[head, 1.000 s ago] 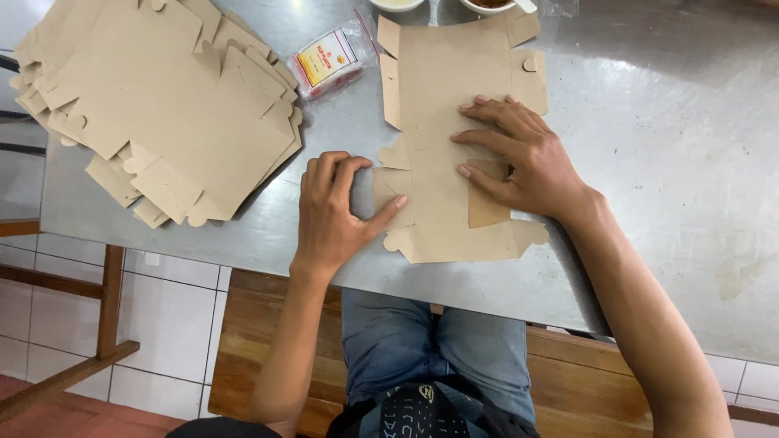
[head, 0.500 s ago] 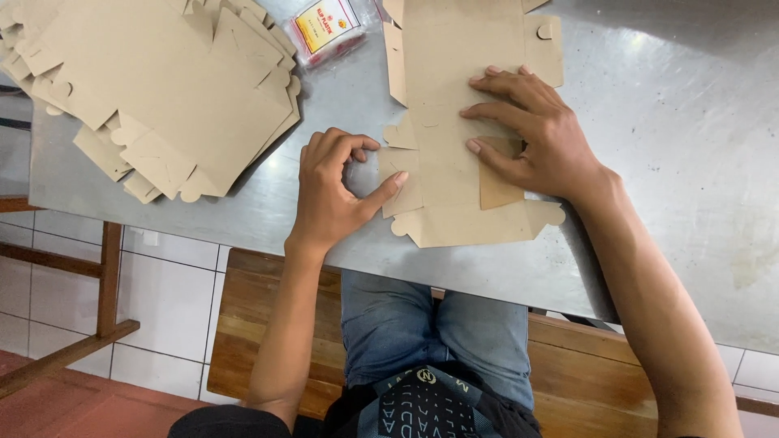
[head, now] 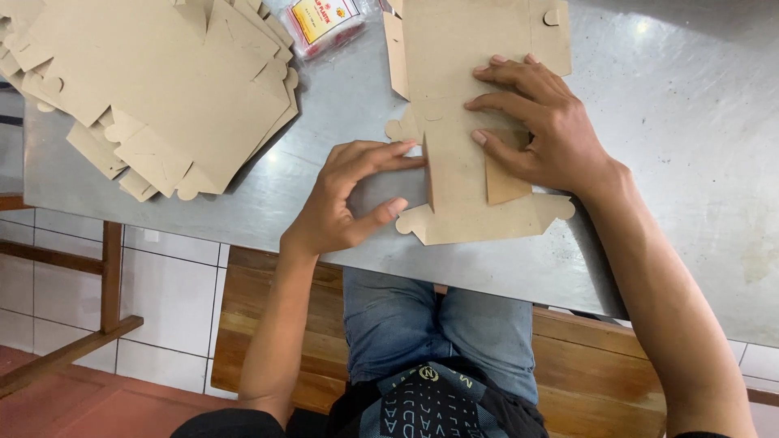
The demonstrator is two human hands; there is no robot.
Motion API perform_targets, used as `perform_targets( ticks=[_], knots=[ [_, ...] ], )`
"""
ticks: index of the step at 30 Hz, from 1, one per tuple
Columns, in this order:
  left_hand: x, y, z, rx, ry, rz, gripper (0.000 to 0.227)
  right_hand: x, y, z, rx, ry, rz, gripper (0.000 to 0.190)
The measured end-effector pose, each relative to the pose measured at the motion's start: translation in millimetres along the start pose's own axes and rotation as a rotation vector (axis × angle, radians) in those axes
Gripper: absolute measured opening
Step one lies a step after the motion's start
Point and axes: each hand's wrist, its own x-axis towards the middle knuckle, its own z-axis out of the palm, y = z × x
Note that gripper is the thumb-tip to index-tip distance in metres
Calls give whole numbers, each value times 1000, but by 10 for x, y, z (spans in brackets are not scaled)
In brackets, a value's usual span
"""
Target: The person folds and assembles flat cardboard box blanks on a metal table. They press down flaps and tabs to form the box shape, handling one unit at a time. A stack of blanks and small containers of paste are visible nearby.
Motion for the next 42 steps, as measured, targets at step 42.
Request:
perform_targets(
  ticks=[42],
  knots=[
    [494,-190,76,320,-66,-49,80,31,-65,-5,-56,-31,11,63]
  ],
)
